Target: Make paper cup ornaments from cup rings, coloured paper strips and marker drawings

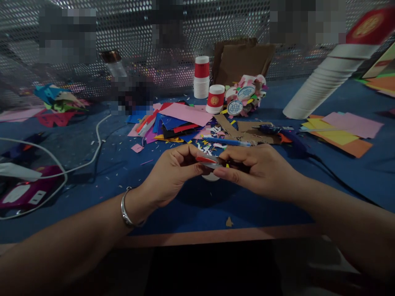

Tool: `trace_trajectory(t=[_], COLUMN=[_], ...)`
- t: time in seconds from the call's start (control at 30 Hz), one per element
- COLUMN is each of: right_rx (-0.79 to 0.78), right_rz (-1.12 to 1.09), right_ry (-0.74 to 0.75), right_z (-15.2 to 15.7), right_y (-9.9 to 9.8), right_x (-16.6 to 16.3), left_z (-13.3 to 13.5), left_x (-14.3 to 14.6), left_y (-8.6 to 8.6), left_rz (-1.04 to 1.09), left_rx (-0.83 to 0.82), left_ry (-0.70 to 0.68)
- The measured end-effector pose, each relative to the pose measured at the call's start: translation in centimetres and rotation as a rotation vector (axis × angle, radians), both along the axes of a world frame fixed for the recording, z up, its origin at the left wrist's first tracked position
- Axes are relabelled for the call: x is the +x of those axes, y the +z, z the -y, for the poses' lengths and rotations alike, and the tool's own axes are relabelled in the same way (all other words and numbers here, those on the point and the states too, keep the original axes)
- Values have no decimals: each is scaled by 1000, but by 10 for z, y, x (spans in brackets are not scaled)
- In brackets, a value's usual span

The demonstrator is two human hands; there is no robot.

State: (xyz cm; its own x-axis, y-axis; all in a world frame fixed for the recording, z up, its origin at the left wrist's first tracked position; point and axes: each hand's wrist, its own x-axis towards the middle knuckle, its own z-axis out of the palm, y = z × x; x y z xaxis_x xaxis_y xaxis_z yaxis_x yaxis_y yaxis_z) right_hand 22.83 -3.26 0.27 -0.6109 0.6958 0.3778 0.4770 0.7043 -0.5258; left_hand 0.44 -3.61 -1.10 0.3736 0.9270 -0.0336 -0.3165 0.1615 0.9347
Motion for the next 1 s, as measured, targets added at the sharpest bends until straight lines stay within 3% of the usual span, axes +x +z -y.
trace_trajectory(t=[1.0], right_rx=[4], right_rz=[25], right_ry=[7], right_z=[-1], right_y=[0], right_x=[1], left_z=[-2], left_x=[-2], left_y=[-4], left_rz=[26], left_rx=[-33], left_ry=[-34])
